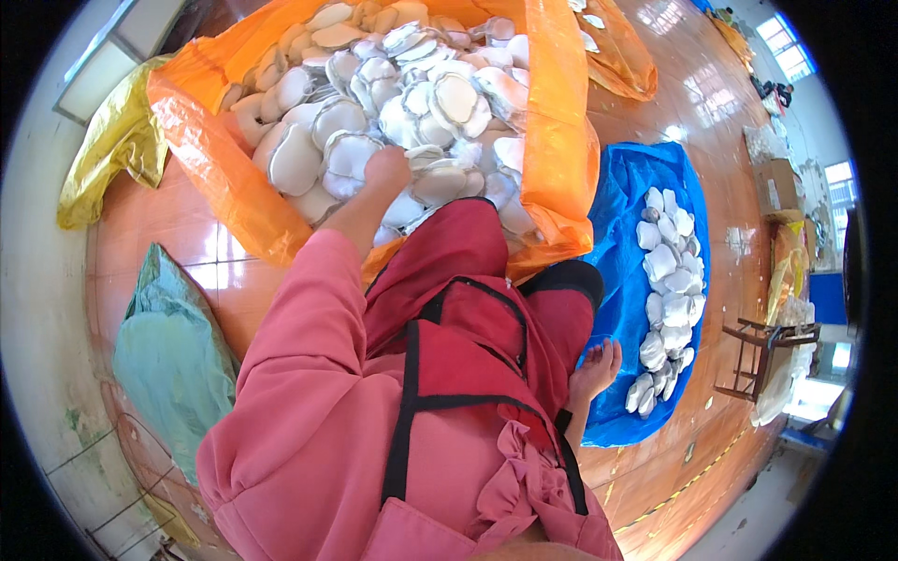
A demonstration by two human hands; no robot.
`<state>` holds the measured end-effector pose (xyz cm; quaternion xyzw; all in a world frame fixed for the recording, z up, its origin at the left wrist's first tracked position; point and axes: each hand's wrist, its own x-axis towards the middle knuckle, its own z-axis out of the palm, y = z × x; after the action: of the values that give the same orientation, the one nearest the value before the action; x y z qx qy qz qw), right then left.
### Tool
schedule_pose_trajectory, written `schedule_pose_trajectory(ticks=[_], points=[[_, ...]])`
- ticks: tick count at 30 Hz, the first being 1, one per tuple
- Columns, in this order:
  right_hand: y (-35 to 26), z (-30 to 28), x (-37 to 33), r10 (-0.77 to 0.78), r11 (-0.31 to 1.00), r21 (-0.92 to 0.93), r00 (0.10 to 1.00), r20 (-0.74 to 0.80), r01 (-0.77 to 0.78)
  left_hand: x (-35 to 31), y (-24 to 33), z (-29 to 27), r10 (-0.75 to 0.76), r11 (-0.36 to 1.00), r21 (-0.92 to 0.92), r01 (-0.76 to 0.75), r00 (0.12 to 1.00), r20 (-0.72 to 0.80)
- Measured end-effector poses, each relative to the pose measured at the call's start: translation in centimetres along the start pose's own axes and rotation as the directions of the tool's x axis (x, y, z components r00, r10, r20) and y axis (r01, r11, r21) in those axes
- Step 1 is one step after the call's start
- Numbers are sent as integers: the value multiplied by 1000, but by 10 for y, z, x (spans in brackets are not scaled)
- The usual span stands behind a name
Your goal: The person sits on the floor and stuffs white fabric pieces with filling by hand, then ties them closed. They place the finished stuffed items onto a blue tarp beside them. The process is repeated continuously with multiple items.
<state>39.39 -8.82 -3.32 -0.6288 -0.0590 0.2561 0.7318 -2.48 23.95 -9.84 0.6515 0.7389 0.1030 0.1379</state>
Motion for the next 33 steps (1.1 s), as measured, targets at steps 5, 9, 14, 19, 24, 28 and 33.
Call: schedule_pose_trajectory(ticks=[5,9,14,19,24,28,33], points=[[17,18,-18,-138,967,-156,930,341,201,6,10,-46,-74,991,-122,49,975,-207],[15,27,-18,-119,941,-260,932,343,216,3,-8,-82,-273,806,-585,89,933,-235],[7,34,-12,-13,969,-233,954,298,87,-1,-19,-109,-419,26,-982,189,894,161],[2,50,-8,0,979,-190,928,372,76,-33,-1,-107,-210,-476,-843,249,899,384],[-9,91,-17,75,991,-131,829,554,-2,-79,38,-103,-24,-575,-743,344,900,435],[-3,125,-36,113,990,-143,686,718,-13,-125,61,-85,252,-583,-619,526,842,477],[13,156,-59,208,975,-132,519,829,-180,-187,89,-61,370,-373,-557,742,669,645]])
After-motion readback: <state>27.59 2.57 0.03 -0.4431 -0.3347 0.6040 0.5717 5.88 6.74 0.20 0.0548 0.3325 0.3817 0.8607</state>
